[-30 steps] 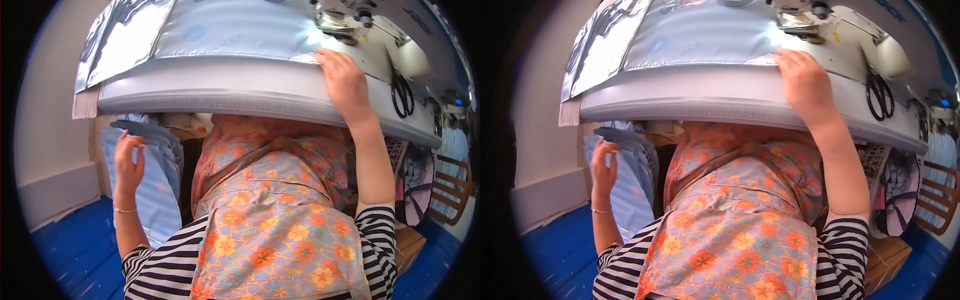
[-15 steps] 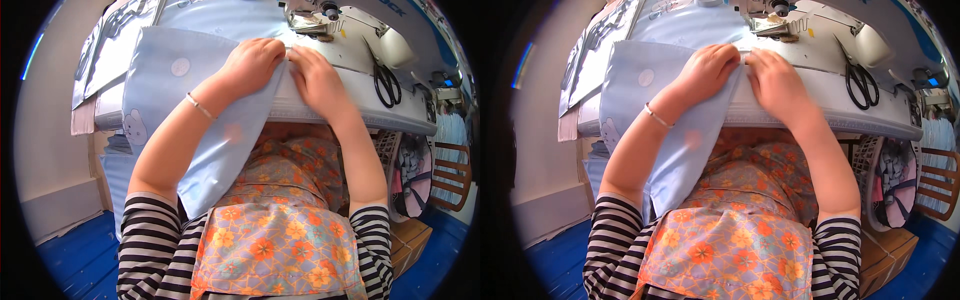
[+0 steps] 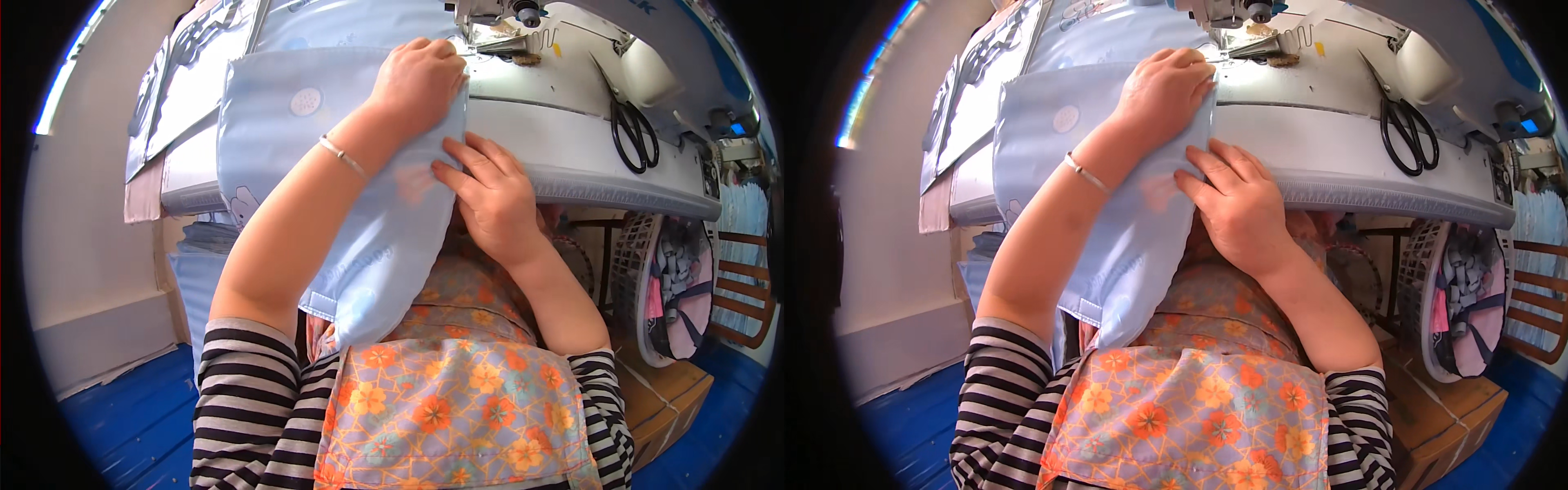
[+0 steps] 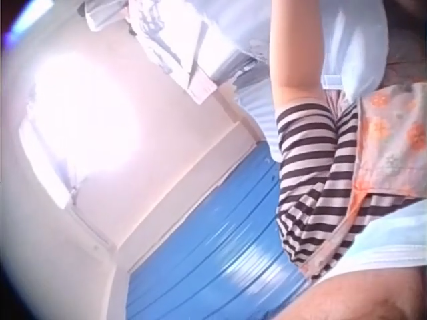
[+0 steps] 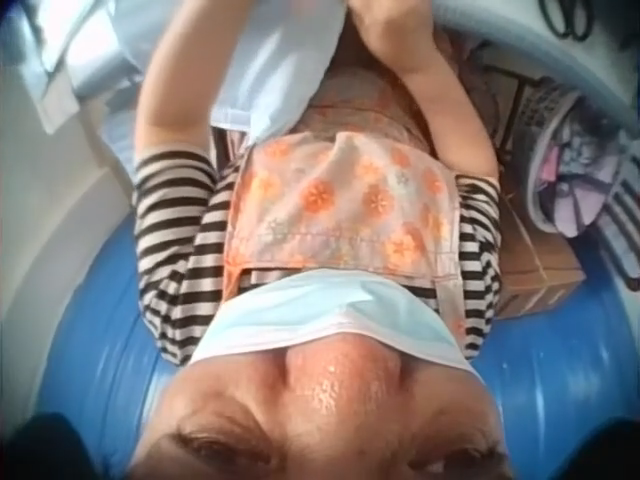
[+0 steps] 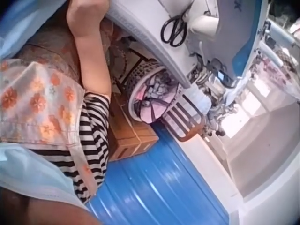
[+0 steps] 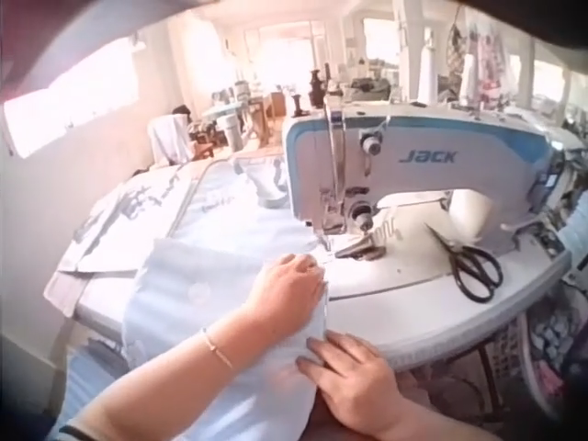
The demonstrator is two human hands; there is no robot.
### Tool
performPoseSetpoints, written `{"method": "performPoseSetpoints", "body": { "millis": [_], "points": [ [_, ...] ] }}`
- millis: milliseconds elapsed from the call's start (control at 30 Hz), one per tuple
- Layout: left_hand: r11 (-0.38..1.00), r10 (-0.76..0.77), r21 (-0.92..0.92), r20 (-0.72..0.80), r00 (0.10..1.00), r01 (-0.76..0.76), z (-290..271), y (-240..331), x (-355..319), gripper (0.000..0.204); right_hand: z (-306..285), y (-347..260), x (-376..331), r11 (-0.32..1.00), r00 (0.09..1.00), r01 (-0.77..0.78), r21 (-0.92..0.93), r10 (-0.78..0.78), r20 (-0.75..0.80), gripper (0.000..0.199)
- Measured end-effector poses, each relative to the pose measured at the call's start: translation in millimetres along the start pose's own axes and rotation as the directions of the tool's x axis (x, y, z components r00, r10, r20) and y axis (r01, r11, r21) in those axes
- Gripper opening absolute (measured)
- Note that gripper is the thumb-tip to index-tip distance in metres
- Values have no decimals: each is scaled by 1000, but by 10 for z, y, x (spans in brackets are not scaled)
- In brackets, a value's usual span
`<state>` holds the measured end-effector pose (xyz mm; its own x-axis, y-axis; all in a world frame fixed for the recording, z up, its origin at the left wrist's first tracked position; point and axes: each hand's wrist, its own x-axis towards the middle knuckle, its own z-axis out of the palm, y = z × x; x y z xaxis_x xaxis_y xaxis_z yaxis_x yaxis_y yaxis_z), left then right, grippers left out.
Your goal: Sewing straps onto blue fabric items using an industrial sewing machine.
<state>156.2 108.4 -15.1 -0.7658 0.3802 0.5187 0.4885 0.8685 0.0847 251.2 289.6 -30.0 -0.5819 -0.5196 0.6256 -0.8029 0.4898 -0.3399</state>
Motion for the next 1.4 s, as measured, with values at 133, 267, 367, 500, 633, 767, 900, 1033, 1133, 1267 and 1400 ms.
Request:
{"method": "performPoseSetpoints", "body": {
  "millis": [133,267,367,500,633,767,900,1033,1133,1267,1400],
  "points": [
    [1000,-13,10,15,1000,13,14,39,-26,23,-50,35,31,1000,1000,-13,24,13,5,38],
    [1000,24,12,-58,998,-24,44,67,18,25,-57,67,35,999,1000,-17,30,18,-22,37],
    [999,-51,5,61,997,50,51,90,57,32,-89,121,57,999,999,-41,25,41,-14,37],
    [999,-39,-2,8,999,39,107,86,83,28,-103,192,117,996,997,-79,43,79,-1,34],
    [999,-35,-4,-80,996,35,109,66,-23,34,-149,193,164,996,996,-85,10,85,23,32],
    [993,-61,-95,53,997,66,-160,126,-335,41,-198,200,92,997,998,-49,59,47,41,33],
    [982,-15,-179,256,967,62,-675,266,-773,52,-256,190,-36,999,999,-14,53,11,54,32],
    [951,40,-292,444,895,102,-1168,474,-1155,68,-291,208,-73,999,994,-33,41,29,103,33],
    [933,25,-315,540,841,175,-1412,593,-1367,76,-311,229,-74,1000,994,9,15,-10,106,34],
    [984,-113,-56,550,828,171,-1477,503,-1516,81,-333,195,-16,1000,993,-8,16,6,118,35],
    [988,-152,75,445,882,133,-1406,251,-1568,73,-274,210,16,1000,995,-5,14,4,96,36]
  ]
}}
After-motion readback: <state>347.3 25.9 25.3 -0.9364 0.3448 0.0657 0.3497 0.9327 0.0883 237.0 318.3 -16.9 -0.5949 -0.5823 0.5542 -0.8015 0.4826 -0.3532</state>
